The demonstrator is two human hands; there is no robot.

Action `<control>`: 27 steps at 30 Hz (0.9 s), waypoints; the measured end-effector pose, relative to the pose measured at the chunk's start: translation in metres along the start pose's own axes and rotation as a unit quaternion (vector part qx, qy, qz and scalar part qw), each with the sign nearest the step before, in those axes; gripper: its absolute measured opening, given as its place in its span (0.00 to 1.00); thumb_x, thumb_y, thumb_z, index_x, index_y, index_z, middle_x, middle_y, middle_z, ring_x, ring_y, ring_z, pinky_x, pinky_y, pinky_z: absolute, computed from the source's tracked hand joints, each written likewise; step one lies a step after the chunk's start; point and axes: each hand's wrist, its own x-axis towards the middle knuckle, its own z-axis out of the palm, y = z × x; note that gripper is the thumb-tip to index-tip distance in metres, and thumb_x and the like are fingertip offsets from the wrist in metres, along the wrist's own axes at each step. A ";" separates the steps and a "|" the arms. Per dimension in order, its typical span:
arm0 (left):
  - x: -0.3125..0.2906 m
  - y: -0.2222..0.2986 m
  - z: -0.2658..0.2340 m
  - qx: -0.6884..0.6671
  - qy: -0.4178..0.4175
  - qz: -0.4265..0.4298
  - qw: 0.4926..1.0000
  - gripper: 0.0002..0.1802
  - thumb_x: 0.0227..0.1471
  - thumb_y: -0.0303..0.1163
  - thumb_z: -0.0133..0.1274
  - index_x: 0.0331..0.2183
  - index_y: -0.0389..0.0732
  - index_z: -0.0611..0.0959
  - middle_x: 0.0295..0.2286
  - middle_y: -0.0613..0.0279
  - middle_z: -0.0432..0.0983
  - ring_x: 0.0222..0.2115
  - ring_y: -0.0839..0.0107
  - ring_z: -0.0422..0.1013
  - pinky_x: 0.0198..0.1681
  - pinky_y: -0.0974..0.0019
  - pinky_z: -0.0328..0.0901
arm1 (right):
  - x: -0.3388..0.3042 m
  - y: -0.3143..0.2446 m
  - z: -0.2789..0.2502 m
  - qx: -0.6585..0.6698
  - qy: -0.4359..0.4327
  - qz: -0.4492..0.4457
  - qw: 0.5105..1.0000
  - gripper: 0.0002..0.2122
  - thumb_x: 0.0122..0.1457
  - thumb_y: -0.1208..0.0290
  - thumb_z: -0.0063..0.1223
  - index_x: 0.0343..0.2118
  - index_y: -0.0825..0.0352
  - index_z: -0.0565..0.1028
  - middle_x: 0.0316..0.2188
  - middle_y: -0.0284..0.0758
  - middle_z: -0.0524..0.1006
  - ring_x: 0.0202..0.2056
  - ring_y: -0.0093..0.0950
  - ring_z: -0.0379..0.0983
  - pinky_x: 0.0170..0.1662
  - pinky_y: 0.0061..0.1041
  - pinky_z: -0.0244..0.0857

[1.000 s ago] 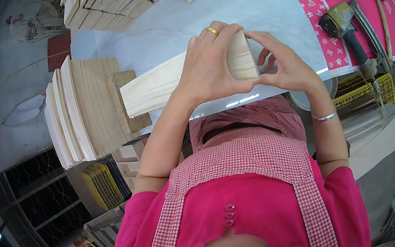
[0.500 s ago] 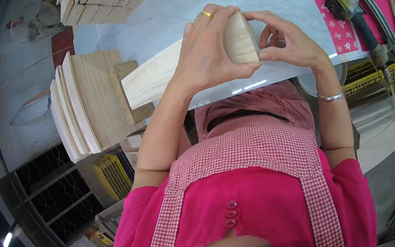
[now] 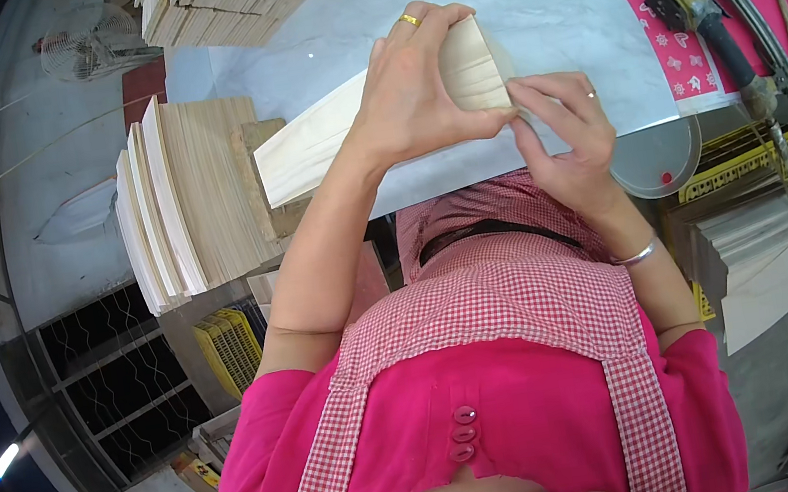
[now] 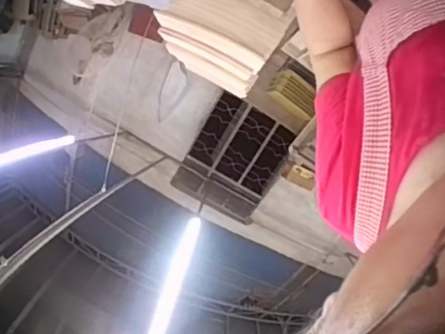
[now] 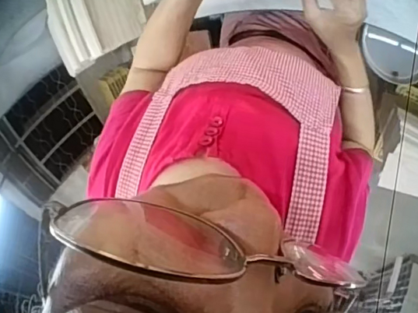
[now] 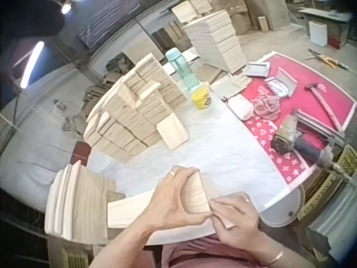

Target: Assembling wooden frames and boxes using glue and a pneumatic nail gun.

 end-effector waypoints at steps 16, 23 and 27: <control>0.006 0.005 -0.003 0.006 -0.032 -0.019 0.999 0.47 0.26 0.42 0.70 0.51 0.34 0.73 0.43 0.51 0.69 0.45 0.55 0.69 0.50 0.58 0.66 | -0.008 -0.003 0.017 -0.048 0.122 -0.045 0.990 0.19 0.42 0.85 0.63 0.41 0.67 0.80 0.35 0.32 0.78 0.33 0.32 0.71 0.38 0.29 0.62; 0.006 0.004 -0.002 0.005 -0.022 -0.021 1.000 0.47 0.25 0.42 0.71 0.49 0.34 0.73 0.42 0.52 0.70 0.44 0.56 0.69 0.49 0.58 0.66 | -0.008 -0.003 0.017 -0.037 0.119 -0.040 0.991 0.19 0.42 0.86 0.63 0.41 0.68 0.80 0.35 0.33 0.78 0.33 0.33 0.71 0.38 0.30 0.63; 0.007 0.003 -0.003 0.001 -0.026 -0.018 0.999 0.46 0.24 0.42 0.72 0.48 0.35 0.73 0.41 0.53 0.70 0.43 0.57 0.69 0.48 0.58 0.66 | -0.007 -0.002 0.017 -0.027 0.115 -0.036 0.992 0.19 0.42 0.86 0.63 0.41 0.68 0.79 0.35 0.34 0.78 0.33 0.34 0.72 0.38 0.30 0.64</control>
